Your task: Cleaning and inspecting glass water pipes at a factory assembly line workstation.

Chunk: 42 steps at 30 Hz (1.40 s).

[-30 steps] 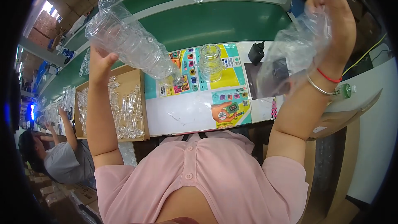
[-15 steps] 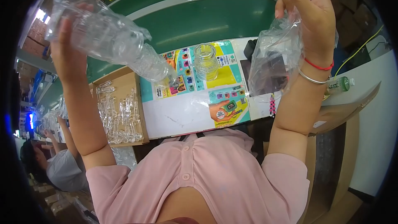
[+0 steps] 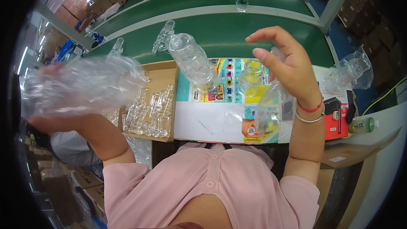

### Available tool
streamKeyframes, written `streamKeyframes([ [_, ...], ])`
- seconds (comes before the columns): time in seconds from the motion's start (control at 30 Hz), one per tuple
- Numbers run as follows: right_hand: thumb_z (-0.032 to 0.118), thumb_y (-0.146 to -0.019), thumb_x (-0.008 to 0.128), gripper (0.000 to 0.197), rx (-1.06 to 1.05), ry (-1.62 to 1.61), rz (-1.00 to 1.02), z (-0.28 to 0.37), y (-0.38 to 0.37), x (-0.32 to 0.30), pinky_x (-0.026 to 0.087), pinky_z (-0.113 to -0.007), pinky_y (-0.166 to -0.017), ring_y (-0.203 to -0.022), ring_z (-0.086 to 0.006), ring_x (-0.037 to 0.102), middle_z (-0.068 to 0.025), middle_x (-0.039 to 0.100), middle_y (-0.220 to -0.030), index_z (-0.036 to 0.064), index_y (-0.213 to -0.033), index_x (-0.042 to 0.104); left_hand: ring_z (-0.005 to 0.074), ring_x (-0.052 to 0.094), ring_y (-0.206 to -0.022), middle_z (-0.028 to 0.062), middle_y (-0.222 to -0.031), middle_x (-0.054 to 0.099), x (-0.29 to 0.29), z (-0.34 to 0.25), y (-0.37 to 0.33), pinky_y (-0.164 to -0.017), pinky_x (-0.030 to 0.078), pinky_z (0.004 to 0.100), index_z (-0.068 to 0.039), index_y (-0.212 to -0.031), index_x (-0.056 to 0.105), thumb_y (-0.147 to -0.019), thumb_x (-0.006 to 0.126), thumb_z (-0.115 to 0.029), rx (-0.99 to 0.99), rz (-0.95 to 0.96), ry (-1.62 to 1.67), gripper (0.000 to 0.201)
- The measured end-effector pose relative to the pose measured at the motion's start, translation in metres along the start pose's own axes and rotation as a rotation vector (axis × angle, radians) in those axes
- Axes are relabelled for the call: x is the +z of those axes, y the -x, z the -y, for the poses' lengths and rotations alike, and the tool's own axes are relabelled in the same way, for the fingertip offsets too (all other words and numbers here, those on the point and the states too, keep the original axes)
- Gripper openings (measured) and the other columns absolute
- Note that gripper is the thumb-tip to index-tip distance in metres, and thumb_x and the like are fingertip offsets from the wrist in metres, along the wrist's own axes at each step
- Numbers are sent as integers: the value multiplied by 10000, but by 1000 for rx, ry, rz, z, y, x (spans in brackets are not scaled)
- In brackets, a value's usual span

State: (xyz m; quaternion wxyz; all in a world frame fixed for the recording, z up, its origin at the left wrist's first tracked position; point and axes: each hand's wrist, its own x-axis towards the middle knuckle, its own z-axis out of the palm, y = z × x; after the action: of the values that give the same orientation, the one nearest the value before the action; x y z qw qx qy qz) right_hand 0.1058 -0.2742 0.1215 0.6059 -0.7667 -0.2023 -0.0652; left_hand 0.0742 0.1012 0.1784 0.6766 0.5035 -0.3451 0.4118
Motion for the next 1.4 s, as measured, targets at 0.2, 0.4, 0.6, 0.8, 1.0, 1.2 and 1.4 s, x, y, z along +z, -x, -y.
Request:
streamKeyframes([
  [0.2, 113, -813, 565, 283, -47, 170, 166, -10, -11, 30, 408, -143, -472, -637, -2, 481, -46, 555, -1053, 17, -1074, 511, 247, 524, -989, 127, -1076, 494, 9, 61, 126, -864, 438, 368, -62, -1220, 338, -676, 728, -246, -574, 156, -36, 695],
  [0.4, 107, -777, 612, 348, -72, 213, 306, -23, -8, 63, 446, -217, -649, -796, -70, 531, -50, 561, -1028, 32, -1101, 510, 210, 488, -1063, 115, -1108, 491, 14, 90, 186, -922, 389, 328, -66, -1273, 281, -639, 753, -110, -910, 319, -294, 791],
  [0.6, 106, -690, 700, 444, -60, 198, 343, -49, 8, 112, 423, -285, -763, -852, -188, 546, -81, 565, -966, 60, -1105, 550, 219, 468, -1098, 122, -1155, 497, 16, 96, 190, -948, 361, 346, -82, -1283, 265, -593, 783, -72, -1078, 400, -27, 863],
  [0.8, 102, -737, 675, 131, -31, 174, 264, -65, 6, 127, 411, -221, -578, -652, -91, 498, -74, 573, -920, 44, -839, 617, 255, 426, -1152, 118, -1186, 490, 7, 96, 187, -998, 297, 384, -92, -1336, 211, -549, 823, -143, -772, 585, -210, 998],
  [1.0, 159, -880, 490, 124, -234, -368, -57, -21, -23, 88, 391, -160, -511, -564, -24, 443, -169, 583, -1047, 41, -844, 503, 269, 411, -1183, 135, -1227, 468, 1, 92, 201, -989, 319, 393, -98, -1382, 134, -533, 831, -158, -911, 555, -365, 1100],
  [1.2, 220, -862, 465, 310, -412, -402, -293, -26, -20, -76, 433, -345, -891, -970, -270, 548, -202, 547, -990, -36, -1031, 512, 278, 448, -1158, 149, -1247, 461, 11, 91, 198, -985, 337, 364, -117, -1369, 205, -572, 800, -111, -1076, 498, -219, 995],
  [1.4, 183, -857, 517, 363, -484, 499, -516, -29, 18, -93, 409, -326, -925, -1018, -219, 529, -129, 548, -1059, -39, -1140, 469, 216, 517, -1079, 93, -1166, 540, 9, 94, 201, -934, 382, 319, -101, -1246, 436, -607, 777, -101, -970, 576, -315, 725],
])
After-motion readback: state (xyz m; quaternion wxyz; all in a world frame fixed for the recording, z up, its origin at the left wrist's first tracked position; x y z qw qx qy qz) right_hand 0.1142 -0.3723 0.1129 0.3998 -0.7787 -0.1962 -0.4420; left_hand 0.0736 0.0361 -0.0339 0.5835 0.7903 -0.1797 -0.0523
